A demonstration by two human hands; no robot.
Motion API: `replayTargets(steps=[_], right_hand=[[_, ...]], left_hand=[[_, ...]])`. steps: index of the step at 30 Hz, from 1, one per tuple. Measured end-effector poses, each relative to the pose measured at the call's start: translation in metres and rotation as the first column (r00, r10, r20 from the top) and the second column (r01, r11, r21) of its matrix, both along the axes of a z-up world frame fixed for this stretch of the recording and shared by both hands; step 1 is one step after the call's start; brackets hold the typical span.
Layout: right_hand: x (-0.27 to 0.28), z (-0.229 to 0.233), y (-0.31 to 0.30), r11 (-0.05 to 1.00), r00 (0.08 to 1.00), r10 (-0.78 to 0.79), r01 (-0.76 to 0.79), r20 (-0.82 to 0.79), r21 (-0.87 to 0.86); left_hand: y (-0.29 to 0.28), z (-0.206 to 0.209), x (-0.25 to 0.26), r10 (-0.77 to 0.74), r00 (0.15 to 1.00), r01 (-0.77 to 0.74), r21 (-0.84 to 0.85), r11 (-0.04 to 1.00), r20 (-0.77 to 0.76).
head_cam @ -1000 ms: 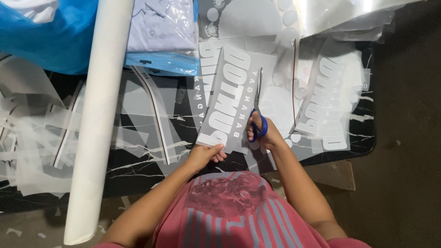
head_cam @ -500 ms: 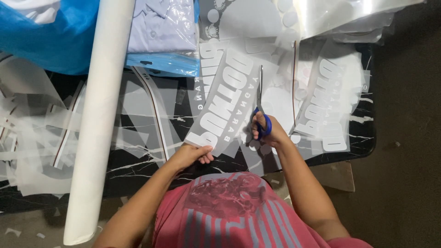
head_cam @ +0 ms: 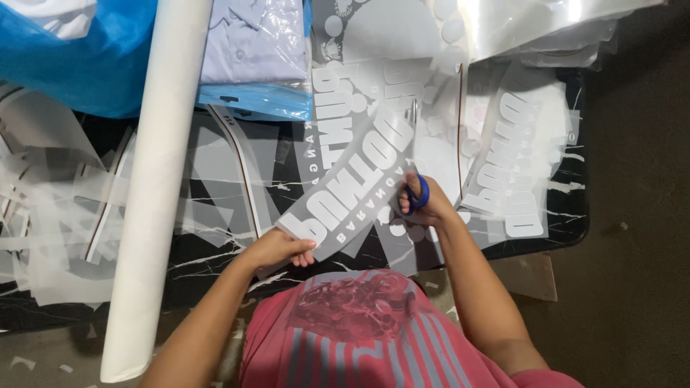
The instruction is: The person uses scissors to cut out individual sticker designs from a large sheet of vinyl. They repeatedly trim around the edges of the printed text and shapes, separating them from the backing sheet.
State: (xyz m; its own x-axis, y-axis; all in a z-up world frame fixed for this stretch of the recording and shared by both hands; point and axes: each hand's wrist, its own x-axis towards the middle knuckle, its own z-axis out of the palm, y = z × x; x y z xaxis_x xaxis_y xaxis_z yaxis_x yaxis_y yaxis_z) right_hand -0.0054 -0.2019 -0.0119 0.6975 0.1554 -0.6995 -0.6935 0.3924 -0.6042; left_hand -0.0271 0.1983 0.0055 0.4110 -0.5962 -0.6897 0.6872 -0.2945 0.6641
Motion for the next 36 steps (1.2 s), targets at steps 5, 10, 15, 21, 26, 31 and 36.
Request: replayTargets(steps=[5, 10, 15, 21, 26, 31, 36], right_hand=[[0.002, 0.036, 0.009, 0.992, 0.999, 0.035, -0.036, 0.010, 0.122], [-0.010, 0.040, 0.035, 0.997, 0.978, -0.036, 0.051, 0.204, -0.065], [-0.001, 0.086, 0.020, 0.944, 0.921, -0.174, 0.257, 0.350, -0.207], [-0.027, 0.055, -0.134, 0.655, 0.923, -0.218, 0.378, 0.316, -0.654], [-0.039, 0.061, -0.227, 0.686, 0.859, -0.380, 0.510, 0.343, -0.519], [-0.039, 0.038, -0.262, 0.715, 0.925, -0.324, 0.376, 0.198, -0.589], [-0.021, 0.050, -0.270, 0.666, 0.966, -0.220, 0.249, 0.133, -0.704]], left_hand=[[0.005, -0.007, -0.005, 0.069, 0.996, -0.066, -0.057, 0.996, 0.049], [-0.051, 0.011, -0.006, 0.153, 0.972, -0.141, -0.078, 0.987, 0.179], [-0.145, 0.014, -0.010, 0.063, 0.966, -0.036, -0.111, 0.993, 0.252], [-0.264, 0.074, 0.021, 0.029, 0.835, 0.187, -0.334, 0.924, 0.549], [-0.357, 0.018, 0.031, -0.072, 0.779, 0.098, -0.008, 0.995, 0.623], [-0.422, -0.054, 0.030, -0.039, 0.627, 0.039, 0.019, 0.999, 0.778], [-0.462, -0.067, 0.021, -0.070, 0.687, 0.022, 0.076, 0.997, 0.724]])
